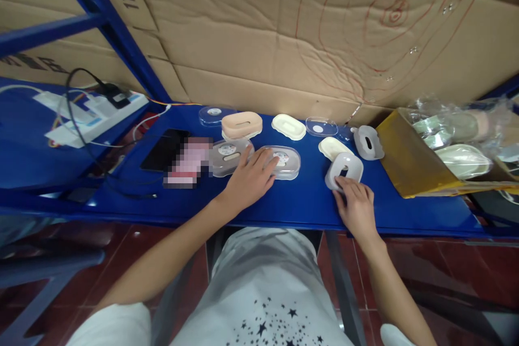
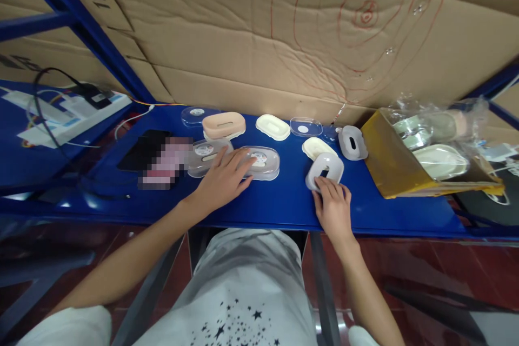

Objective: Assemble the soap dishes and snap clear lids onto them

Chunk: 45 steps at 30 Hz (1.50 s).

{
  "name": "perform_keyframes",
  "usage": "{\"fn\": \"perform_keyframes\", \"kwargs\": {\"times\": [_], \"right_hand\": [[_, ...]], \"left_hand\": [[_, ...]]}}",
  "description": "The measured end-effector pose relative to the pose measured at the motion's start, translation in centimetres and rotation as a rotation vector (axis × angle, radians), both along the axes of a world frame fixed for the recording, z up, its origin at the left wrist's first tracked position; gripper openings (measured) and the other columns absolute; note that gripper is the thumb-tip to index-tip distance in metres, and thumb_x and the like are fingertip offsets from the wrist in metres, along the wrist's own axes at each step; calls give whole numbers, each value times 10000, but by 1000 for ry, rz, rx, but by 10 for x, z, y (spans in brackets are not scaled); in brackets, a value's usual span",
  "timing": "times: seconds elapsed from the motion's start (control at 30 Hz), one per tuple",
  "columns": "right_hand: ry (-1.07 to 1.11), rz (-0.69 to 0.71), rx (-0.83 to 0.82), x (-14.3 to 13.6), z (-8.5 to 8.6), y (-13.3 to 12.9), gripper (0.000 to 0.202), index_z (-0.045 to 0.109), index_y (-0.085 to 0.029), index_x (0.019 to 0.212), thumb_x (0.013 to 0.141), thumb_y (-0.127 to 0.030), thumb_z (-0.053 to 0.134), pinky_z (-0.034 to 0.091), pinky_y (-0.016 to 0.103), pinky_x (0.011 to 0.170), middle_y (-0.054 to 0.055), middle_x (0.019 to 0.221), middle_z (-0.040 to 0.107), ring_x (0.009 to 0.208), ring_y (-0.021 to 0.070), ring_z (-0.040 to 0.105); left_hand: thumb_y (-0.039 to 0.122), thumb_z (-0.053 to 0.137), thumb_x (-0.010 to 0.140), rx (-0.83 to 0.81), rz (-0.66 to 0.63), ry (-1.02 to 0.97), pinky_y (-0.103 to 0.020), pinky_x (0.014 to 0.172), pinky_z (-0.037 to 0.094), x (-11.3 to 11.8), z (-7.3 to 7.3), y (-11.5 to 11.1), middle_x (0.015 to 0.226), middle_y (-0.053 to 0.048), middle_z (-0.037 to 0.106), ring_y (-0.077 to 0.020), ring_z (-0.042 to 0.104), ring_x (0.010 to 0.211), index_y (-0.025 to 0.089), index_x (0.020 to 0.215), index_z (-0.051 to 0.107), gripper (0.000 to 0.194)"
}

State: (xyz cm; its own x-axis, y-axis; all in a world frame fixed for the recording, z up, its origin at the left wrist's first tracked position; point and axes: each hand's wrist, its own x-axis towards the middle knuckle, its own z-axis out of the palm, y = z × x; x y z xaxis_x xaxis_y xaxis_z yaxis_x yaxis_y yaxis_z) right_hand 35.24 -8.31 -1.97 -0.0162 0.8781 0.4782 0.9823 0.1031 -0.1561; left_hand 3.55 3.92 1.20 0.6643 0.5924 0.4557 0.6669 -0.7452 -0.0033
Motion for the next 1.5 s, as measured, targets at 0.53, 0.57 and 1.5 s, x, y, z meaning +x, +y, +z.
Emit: {"fn": "perform_keyframes", "kwargs": {"times": [0.53,0.57,1.5], "right_hand": [[23,131,-114,65,0,57,442,646,-206,1481,1093,-366,508,473,684,1163,174,1462,709,1460,385,581],[54,188,-131,63,0,55,418,670,-206,1450,1097,-353,502,493,659,1167,164,1415,737,1426,364,615],[4,322,80,20,-5,-37,429,648,-260,1440,1021,-265,741,569,531,1109,133,1438,723,1410,344,645]], "left_hand": [[324,640,1083,-132,-390,-46,-444,977,558,25,-14,-71,1148,-90,747,-257,688,1127,190,1177,699,175],[317,636,1086,-133,-376,-107,-435,971,564,22,-12,-74,1134,-83,755,-246,694,1117,195,1184,700,169],[162,556,1093,-127,-433,-43,-405,1094,539,67,-17,-48,1248,-99,707,-256,634,1248,152,1266,649,197]]}}
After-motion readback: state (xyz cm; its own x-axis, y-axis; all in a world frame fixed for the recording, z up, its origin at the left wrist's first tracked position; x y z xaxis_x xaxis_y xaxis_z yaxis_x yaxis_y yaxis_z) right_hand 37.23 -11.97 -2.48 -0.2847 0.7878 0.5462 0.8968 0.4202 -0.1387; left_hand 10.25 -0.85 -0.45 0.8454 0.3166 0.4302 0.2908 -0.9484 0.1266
